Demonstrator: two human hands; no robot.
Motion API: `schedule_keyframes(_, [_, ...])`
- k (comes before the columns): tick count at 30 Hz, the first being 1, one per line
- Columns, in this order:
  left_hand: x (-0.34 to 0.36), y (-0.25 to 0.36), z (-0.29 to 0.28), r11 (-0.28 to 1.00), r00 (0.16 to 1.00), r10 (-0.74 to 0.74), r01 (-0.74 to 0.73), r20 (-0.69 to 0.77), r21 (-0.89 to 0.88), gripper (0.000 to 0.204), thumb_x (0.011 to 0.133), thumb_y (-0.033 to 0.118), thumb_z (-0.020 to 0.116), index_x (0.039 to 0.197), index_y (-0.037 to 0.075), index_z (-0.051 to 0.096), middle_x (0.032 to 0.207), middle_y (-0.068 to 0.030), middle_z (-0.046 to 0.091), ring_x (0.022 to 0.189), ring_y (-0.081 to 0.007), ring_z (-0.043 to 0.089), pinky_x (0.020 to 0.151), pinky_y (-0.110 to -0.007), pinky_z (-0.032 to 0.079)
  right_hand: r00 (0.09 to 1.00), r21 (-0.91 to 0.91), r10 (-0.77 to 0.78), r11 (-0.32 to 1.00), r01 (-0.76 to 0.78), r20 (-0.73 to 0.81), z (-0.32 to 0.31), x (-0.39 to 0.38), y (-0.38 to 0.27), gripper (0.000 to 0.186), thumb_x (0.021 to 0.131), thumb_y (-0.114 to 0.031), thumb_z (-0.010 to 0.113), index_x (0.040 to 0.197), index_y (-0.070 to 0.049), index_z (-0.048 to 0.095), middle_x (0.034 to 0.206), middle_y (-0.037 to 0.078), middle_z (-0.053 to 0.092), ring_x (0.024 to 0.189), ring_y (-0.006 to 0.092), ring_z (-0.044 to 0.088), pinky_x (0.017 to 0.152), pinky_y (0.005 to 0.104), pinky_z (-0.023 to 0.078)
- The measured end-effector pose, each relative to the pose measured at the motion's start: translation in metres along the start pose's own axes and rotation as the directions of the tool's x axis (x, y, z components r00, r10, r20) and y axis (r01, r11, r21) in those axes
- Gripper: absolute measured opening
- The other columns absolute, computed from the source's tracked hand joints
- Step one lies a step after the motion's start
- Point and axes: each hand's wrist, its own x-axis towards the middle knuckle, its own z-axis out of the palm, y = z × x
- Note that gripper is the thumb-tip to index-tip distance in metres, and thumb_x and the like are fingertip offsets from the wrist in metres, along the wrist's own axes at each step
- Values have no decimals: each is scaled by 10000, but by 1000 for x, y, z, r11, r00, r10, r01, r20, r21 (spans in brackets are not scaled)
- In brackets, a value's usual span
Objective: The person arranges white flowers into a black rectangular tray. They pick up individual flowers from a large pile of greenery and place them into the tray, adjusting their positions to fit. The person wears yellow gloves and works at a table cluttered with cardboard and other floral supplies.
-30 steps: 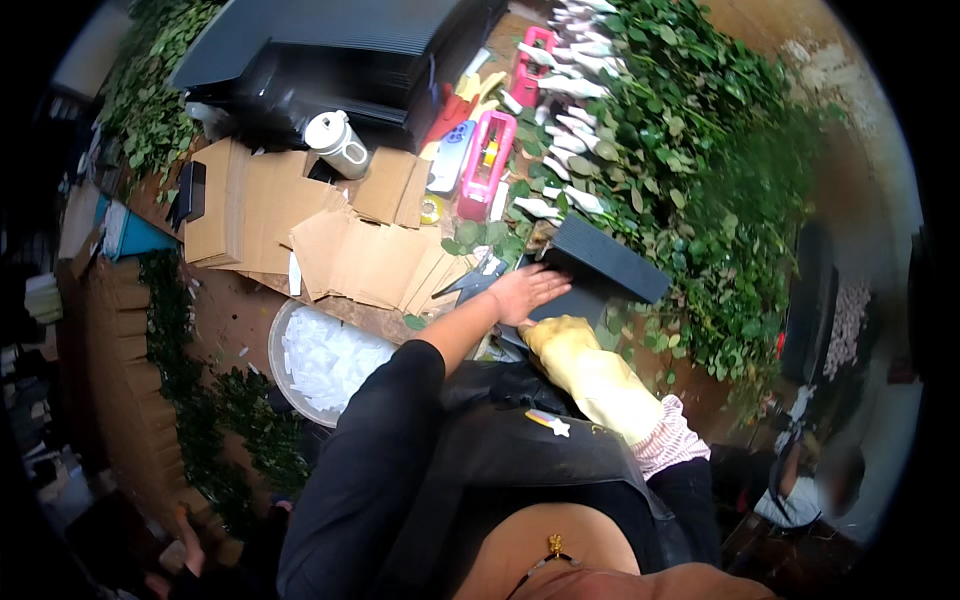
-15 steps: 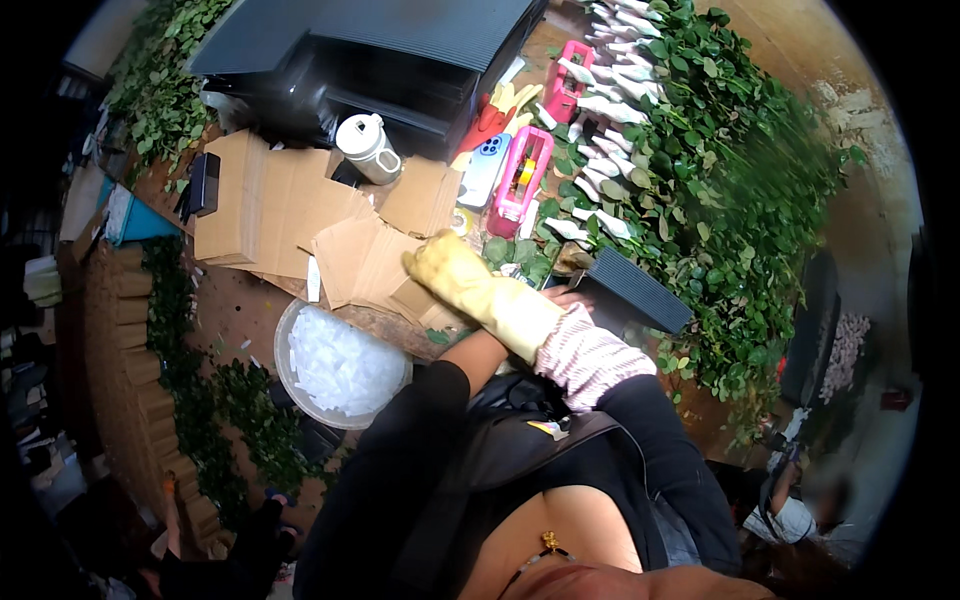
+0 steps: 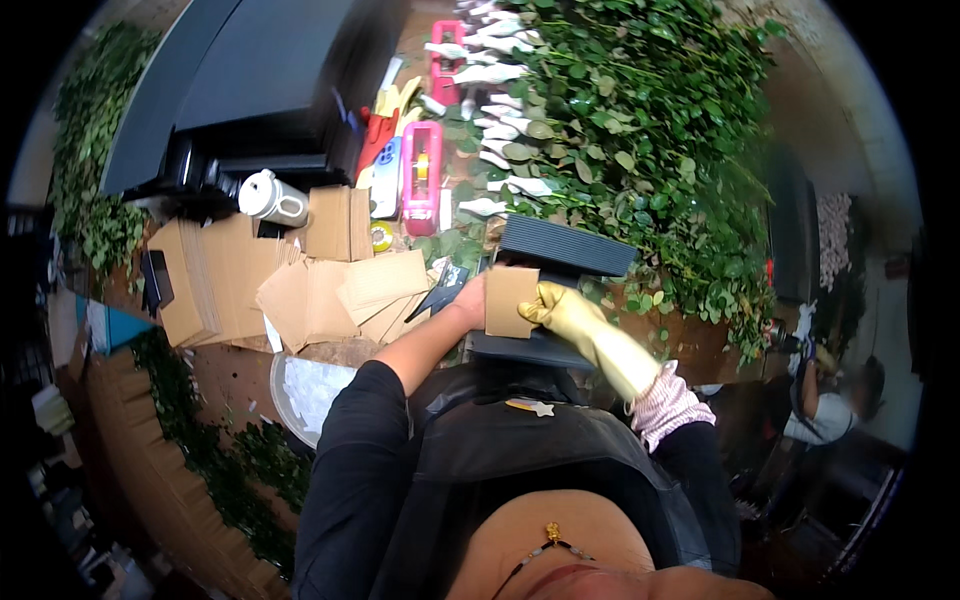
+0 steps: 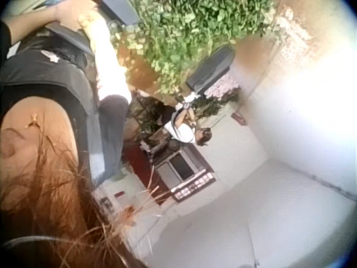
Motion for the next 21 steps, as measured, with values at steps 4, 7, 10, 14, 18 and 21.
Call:
schedule_keyframes(4, [-17,-13,17,987,988,-54,32,142,154,692,922,508,566,1463,80,510,1485,-137,518,1444,-295,393,1242,-489,216,950,108,53,990,-90,309,-28,59,46,346,984,-304,703,1188,-25,682,1034,93,738,884,201,735,690,302,588])
schedule_keyframes(7, [-44,-12,-44,946,973,-87,14,213,323,656,927,432,619,1435,26,530,1472,-179,520,1435,-335,406,1252,-499,202,954,40,123,989,-139,274,-13,72,46,354,996,-289,677,1220,-16,670,1037,114,752,886,215,751,678,321,616])
schedule_keyframes(10, [-57,-22,-69,990,1000,18,-19,7,141,559,922,347,648,1366,15,576,1452,-185,523,1384,-357,467,1198,-476,331,968,68,126,987,-143,218,1,85,65,371,990,-291,670,1243,-20,666,973,102,768,819,191,755,676,309,621])
schedule_keyframes(14, [-13,-7,-63,993,993,116,-116,-25,-10,412,865,180,683,1239,12,640,1295,-149,634,1198,-327,606,975,-400,525,983,-253,117,964,-78,139,3,73,56,420,989,-386,627,1185,-20,694,911,100,769,769,194,748,684,346,599])
schedule_keyframes(18, [-4,3,-30,998,999,-38,38,4,-47,155,828,159,689,911,29,675,1054,-121,653,1015,-319,636,861,-405,560,991,-593,116,804,-51,72,-17,18,-7,463,1030,-432,513,984,-31,738,801,110,736,712,202,721,672,390,566])
schedule_keyframes(21, [-9,23,-48,992,978,-93,108,186,-70,432,732,241,832,1107,89,679,1216,-115,596,1157,-337,559,903,-423,536,973,538,-224,827,162,52,-46,-43,-16,225,1012,-69,607,1219,-57,693,927,41,711,790,117,645,716,249,544])
